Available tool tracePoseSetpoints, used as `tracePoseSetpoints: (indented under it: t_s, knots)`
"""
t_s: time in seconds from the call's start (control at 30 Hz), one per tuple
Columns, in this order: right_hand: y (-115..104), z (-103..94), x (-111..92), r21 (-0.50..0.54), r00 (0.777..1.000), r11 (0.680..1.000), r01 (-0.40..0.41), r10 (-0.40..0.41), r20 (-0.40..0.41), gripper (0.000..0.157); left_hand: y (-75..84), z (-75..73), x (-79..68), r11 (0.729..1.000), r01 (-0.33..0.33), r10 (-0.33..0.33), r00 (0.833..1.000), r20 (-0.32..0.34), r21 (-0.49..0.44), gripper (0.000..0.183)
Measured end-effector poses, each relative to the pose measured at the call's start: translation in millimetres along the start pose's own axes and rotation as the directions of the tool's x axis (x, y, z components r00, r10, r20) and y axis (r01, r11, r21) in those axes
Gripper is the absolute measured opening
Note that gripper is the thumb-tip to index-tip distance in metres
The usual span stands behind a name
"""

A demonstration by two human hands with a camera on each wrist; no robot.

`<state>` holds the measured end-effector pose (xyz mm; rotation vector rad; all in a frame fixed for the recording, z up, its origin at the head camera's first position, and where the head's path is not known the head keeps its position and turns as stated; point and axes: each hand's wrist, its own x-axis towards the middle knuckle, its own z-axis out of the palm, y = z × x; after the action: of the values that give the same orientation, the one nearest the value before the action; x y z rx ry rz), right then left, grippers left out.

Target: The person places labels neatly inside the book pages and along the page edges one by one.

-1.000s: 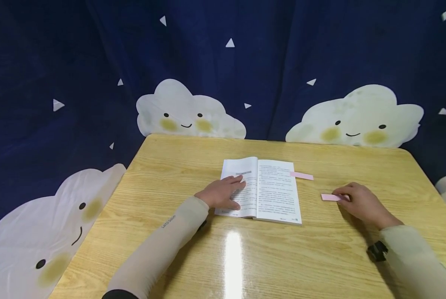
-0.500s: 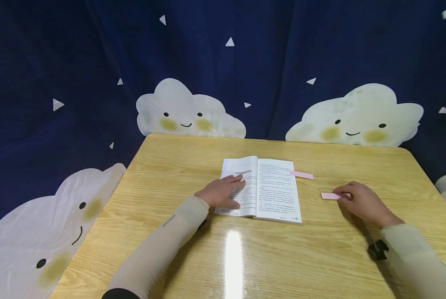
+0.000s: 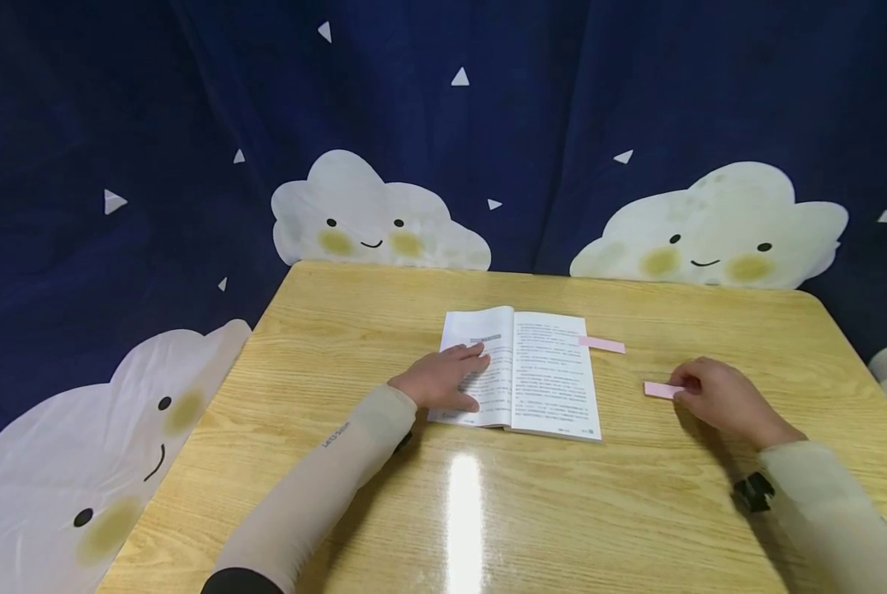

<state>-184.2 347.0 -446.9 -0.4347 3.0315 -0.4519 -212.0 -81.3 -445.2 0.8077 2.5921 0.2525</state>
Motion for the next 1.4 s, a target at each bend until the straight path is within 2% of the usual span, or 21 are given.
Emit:
tracePoseSetpoints:
  t_s: [0.17,0.37,0.7,0.8,1.03,1.23,1.4]
  knots:
    - [-2,-2.0,1,-0.001,1.000,1.000,-0.030,0.030,0.005,0.011,-1.3,0.5,0.7,1.000,-0.006,0.006,1.000,-0.001,-0.009,0.080]
    - [-3,-2.7,0,0.014,0.999,1.000,-0.004,0.004,0.053,0.017,-3.0,1.5,1.4,1.000,-0.010,0.010,1.000,0.000,-0.014,0.081]
    - [-3,1.6,0,-0.050,0.999,0.997,0.050,-0.050,0.000,0.008,-1.8,1.3,1.1,1.000,-0.011,0.011,1.000,-0.001,-0.006,0.081]
    - [-4,0.5,1,-0.066,0.998,0.996,0.056,-0.057,-0.013,0.010,-1.5,0.6,1.8,1.000,-0.010,0.010,1.000,-0.003,0.002,0.081]
    - [-5,-5.0,4,-0.088,1.000,0.996,-0.002,0.001,-0.008,0.009,-2.0,-0.4,2.5,1.000,-0.015,0.015,1.000,-0.004,0.008,0.081]
    - [-3,-8.4,8,-0.055,0.995,0.998,-0.042,0.047,0.084,0.012,-2.6,-0.4,2.9,1.000,-0.015,0.015,1.000,0.000,0.012,0.081]
    - [-3,-7.5,13,-0.058,0.987,0.994,-0.088,0.095,0.128,0.014,-2.5,-0.5,2.8,1.000,-0.012,0.012,1.000,0.000,0.011,0.081]
